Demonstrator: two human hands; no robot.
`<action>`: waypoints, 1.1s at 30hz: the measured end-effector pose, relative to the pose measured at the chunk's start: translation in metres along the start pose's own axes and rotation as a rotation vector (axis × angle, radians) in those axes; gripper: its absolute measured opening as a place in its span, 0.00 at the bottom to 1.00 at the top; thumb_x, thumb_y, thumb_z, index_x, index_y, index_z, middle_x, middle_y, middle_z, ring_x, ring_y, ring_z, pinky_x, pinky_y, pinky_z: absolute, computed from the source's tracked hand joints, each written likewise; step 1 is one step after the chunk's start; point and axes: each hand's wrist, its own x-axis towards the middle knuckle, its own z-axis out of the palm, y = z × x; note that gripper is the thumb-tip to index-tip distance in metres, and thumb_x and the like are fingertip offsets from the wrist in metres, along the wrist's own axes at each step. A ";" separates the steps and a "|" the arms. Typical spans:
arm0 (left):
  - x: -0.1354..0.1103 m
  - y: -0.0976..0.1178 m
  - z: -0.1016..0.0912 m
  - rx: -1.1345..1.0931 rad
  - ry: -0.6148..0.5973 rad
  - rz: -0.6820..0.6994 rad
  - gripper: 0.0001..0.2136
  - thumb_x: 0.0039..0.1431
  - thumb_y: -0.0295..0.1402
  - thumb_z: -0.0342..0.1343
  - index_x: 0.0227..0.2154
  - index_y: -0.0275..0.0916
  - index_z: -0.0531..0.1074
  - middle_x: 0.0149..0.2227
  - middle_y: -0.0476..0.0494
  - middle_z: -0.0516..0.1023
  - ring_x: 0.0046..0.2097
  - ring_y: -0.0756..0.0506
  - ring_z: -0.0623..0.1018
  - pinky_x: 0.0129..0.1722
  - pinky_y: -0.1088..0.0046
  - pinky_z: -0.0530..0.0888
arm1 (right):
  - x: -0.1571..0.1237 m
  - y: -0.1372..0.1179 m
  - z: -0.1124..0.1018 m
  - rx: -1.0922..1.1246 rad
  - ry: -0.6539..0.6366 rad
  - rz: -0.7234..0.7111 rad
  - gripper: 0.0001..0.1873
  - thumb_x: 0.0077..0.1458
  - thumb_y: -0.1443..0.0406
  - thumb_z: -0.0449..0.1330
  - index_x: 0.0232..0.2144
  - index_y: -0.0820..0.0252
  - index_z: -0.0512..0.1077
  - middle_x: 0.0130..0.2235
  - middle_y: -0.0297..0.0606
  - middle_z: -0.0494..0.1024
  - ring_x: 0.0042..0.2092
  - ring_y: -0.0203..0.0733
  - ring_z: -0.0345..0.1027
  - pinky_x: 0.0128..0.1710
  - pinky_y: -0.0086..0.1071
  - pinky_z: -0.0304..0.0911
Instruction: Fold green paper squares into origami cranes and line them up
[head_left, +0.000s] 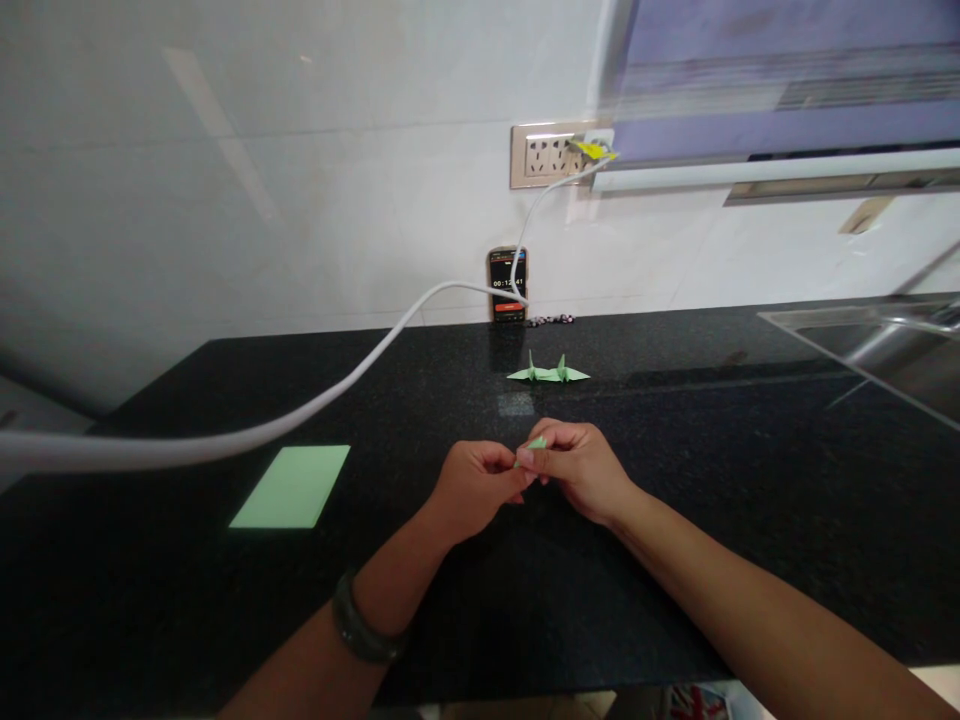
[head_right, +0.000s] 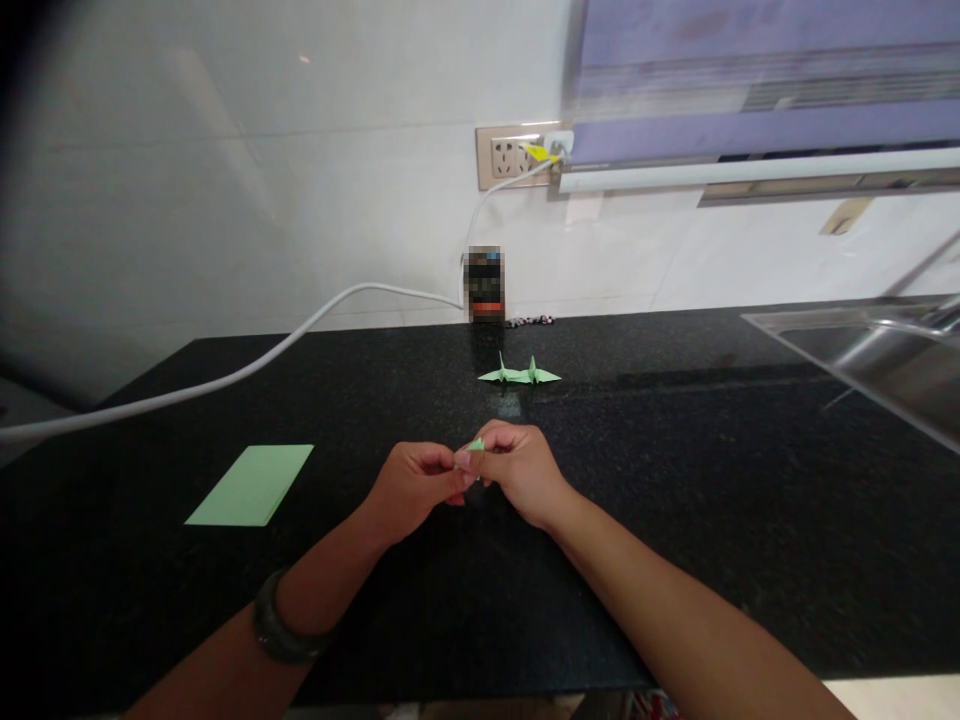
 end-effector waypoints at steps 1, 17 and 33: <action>0.000 0.000 0.000 -0.015 -0.013 -0.007 0.10 0.41 0.36 0.60 0.17 0.34 0.71 0.18 0.48 0.72 0.20 0.52 0.70 0.21 0.77 0.69 | 0.000 0.000 0.001 0.033 0.009 0.017 0.08 0.41 0.64 0.64 0.18 0.63 0.71 0.24 0.32 0.66 0.22 0.29 0.59 0.19 0.25 0.54; -0.002 0.008 0.002 -0.126 -0.031 -0.064 0.08 0.41 0.31 0.59 0.15 0.33 0.68 0.13 0.51 0.68 0.17 0.54 0.67 0.18 0.79 0.64 | 0.004 -0.005 0.006 0.207 0.206 0.036 0.11 0.46 0.61 0.59 0.21 0.64 0.73 0.20 0.32 0.65 0.20 0.28 0.55 0.19 0.26 0.52; 0.006 -0.003 -0.005 -0.319 -0.010 -0.052 0.12 0.48 0.38 0.55 0.28 0.32 0.72 0.28 0.43 0.76 0.27 0.51 0.74 0.29 0.74 0.71 | 0.004 0.001 -0.002 -0.081 0.060 -0.025 0.09 0.47 0.61 0.59 0.25 0.63 0.69 0.22 0.32 0.70 0.22 0.30 0.61 0.23 0.26 0.59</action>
